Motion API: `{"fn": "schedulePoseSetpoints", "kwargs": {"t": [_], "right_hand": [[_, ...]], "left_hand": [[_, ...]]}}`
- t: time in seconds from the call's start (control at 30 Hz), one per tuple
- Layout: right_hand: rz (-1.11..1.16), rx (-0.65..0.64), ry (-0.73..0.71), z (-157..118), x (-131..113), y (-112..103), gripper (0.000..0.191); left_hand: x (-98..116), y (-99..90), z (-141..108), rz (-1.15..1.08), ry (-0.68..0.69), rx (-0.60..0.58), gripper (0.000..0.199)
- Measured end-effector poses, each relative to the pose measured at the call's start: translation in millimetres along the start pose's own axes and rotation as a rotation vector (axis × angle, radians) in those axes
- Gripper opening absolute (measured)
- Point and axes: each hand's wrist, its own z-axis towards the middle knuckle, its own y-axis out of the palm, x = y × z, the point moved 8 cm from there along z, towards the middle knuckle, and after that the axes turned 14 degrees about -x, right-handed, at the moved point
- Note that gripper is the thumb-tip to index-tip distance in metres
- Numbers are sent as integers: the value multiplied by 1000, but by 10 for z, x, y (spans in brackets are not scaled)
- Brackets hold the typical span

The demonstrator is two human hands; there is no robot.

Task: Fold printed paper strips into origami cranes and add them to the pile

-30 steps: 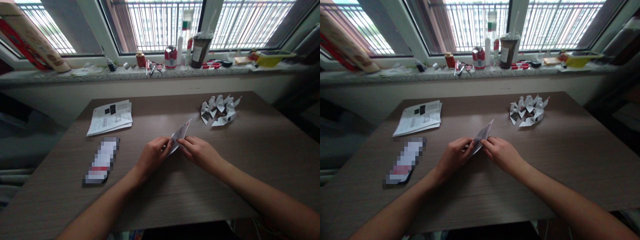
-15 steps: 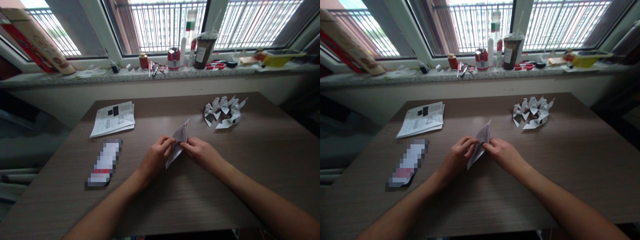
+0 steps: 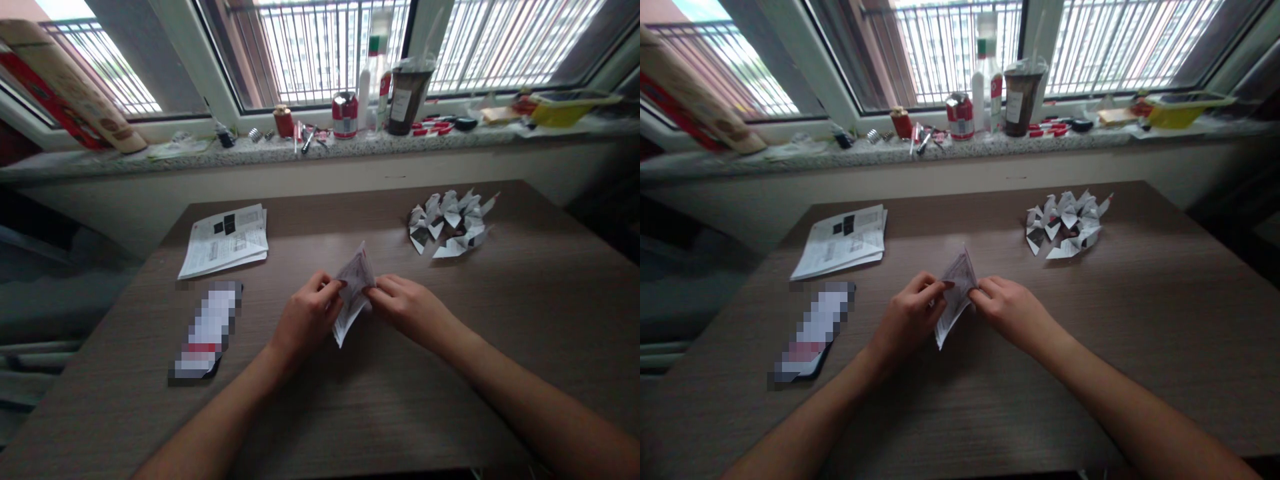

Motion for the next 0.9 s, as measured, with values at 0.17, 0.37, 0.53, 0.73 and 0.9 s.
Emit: {"fn": "schedulePoseSetpoints", "kwargs": {"t": [0.17,0.37,0.53,0.73,0.9], "right_hand": [[-1,-28,9,13,44,58,9],[-28,-61,6,73,16,141,30],[-29,-76,-10,95,1,150,28],[4,-68,-23,74,46,103,16],[3,-47,-14,52,81,51,15]], "left_hand": [[8,-12,24,-78,-6,-20,21],[15,69,26,-124,-13,-58,19],[33,113,27,49,-8,-127,27],[11,44,42,125,-35,-123,16],[-19,25,42,76,-48,-116,15]]}}
